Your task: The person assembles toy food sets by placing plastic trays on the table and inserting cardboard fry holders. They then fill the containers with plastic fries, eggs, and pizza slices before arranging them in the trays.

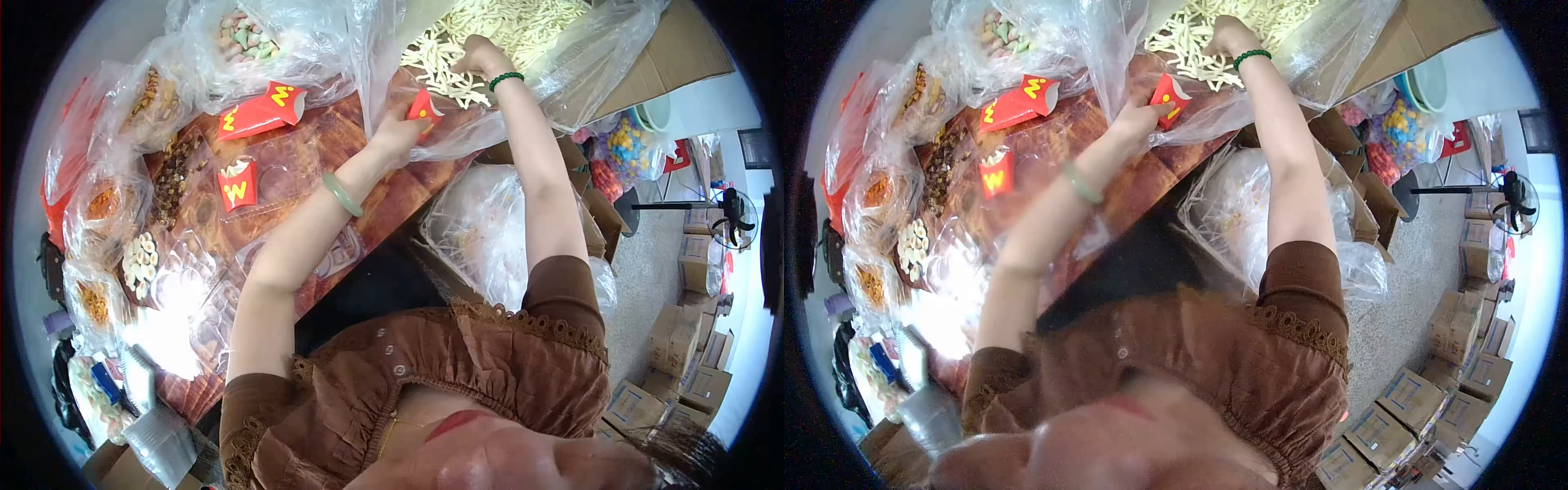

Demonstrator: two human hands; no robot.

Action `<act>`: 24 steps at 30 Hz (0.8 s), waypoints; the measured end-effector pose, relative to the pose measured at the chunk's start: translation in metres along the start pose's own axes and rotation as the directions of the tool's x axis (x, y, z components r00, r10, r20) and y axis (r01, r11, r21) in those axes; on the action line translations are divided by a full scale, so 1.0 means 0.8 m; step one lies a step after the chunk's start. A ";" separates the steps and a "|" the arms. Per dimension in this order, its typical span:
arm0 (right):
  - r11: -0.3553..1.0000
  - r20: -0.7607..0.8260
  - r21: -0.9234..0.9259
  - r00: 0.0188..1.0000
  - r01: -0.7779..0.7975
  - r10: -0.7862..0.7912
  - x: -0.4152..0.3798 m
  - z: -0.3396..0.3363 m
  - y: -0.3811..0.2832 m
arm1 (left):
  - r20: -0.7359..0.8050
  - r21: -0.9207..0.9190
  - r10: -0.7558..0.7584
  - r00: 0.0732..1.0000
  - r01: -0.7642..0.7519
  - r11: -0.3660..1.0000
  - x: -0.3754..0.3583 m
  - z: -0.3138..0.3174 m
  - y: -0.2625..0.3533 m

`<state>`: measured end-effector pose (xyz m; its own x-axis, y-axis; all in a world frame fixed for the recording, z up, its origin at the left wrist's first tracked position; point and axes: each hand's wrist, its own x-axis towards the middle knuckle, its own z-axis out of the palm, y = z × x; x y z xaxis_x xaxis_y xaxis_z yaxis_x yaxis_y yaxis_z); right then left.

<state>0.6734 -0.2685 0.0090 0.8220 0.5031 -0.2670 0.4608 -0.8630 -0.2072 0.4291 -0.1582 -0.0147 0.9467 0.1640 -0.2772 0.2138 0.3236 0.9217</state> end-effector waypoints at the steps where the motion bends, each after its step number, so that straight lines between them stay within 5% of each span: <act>1: 1.000 0.000 0.000 1.000 0.002 -0.002 0.004 0.005 0.001 | 0.001 -0.003 0.005 1.000 -0.005 1.000 0.000 0.000 -0.001; 3: 0.998 -0.109 -0.063 0.994 -0.014 0.007 0.008 0.013 0.002 | -0.010 0.018 -0.021 1.000 0.021 1.000 -0.003 0.001 0.005; 8: 0.999 -0.101 0.037 0.995 0.025 -0.021 -0.001 -0.015 0.016 | -0.023 -0.081 -0.016 1.000 0.014 0.997 0.021 -0.002 -0.004; 11: 0.998 -0.047 0.064 0.999 -0.002 0.005 -0.075 -0.070 -0.041 | 0.018 0.046 0.124 0.992 -0.124 0.991 0.028 0.002 0.014; 13: 0.947 -0.406 -0.167 0.856 0.275 -0.320 -0.073 -0.062 -0.039 | 0.005 0.079 0.131 0.991 -0.131 0.988 0.044 0.007 0.019; 17: 0.931 -0.379 -0.096 0.852 0.353 -0.362 -0.122 -0.074 -0.092 | -0.018 -0.014 0.143 0.990 -0.143 0.990 0.093 0.010 0.015; 21: 0.901 -0.226 -0.131 0.872 0.415 -0.434 -0.114 -0.073 -0.096 | -0.044 0.004 0.206 0.978 -0.206 0.978 0.082 0.012 0.027; 24: 0.801 -0.018 -0.022 0.801 0.598 -0.599 -0.057 -0.051 -0.056 | -0.024 0.011 0.242 0.970 -0.242 0.970 0.080 0.008 0.022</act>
<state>0.6288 -0.2551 0.0688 0.3886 0.9186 -0.0727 0.8684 -0.3914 -0.3045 0.4948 -0.1479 -0.0147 0.9643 0.2597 -0.0519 -0.0192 0.2640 0.9643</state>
